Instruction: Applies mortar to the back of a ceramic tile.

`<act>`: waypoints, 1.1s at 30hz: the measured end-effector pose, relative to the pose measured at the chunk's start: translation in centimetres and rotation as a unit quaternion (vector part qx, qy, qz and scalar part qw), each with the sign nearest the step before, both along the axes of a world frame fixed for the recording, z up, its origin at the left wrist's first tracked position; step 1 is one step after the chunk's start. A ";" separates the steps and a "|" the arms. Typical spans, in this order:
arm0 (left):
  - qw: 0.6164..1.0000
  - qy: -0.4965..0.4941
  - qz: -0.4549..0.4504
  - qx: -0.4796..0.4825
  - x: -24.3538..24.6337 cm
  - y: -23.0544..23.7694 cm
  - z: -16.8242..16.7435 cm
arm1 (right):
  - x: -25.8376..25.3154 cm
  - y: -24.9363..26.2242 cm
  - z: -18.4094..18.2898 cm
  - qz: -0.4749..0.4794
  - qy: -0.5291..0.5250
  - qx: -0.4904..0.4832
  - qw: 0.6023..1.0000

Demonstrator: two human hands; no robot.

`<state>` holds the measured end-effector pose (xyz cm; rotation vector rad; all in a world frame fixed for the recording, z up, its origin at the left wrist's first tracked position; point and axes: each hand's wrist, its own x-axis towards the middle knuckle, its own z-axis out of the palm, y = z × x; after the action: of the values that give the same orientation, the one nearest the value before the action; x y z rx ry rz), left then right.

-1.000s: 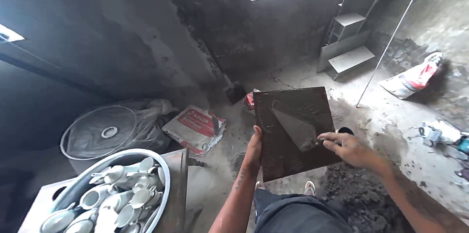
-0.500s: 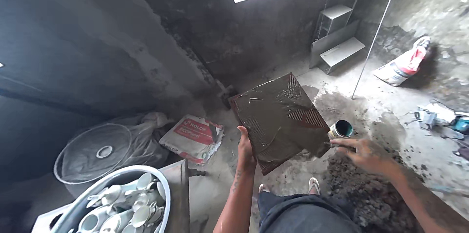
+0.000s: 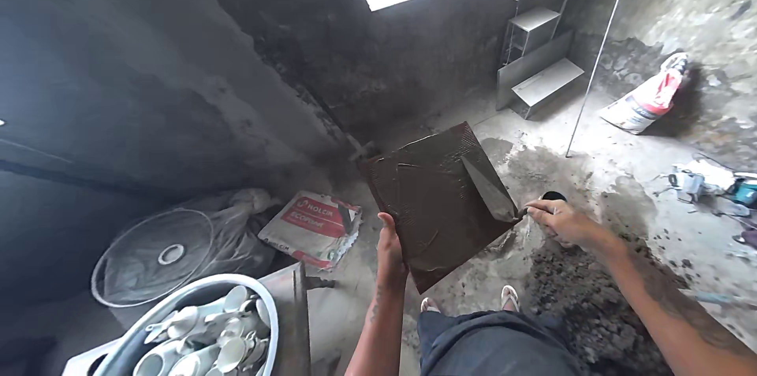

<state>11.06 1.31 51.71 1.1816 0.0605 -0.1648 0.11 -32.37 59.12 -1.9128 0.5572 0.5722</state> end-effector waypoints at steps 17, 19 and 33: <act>0.996 0.021 0.061 -0.063 1.7 -1.5 -1.6 | -6.8 1.0 -3.9 0.088 -0.103 -0.252 0.958; 0.994 0.034 0.089 -0.050 1.3 -2.3 -1.2 | -6.9 2.2 -3.7 0.053 -0.120 -0.214 0.968; 0.993 0.016 0.112 -0.039 1.2 -3.4 -1.3 | -5.7 4.5 -3.5 0.113 -0.138 -0.263 0.948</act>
<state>12.25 -2.05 50.38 1.0853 0.2121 0.0122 -5.56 -27.83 55.65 -2.5377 0.3262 0.3027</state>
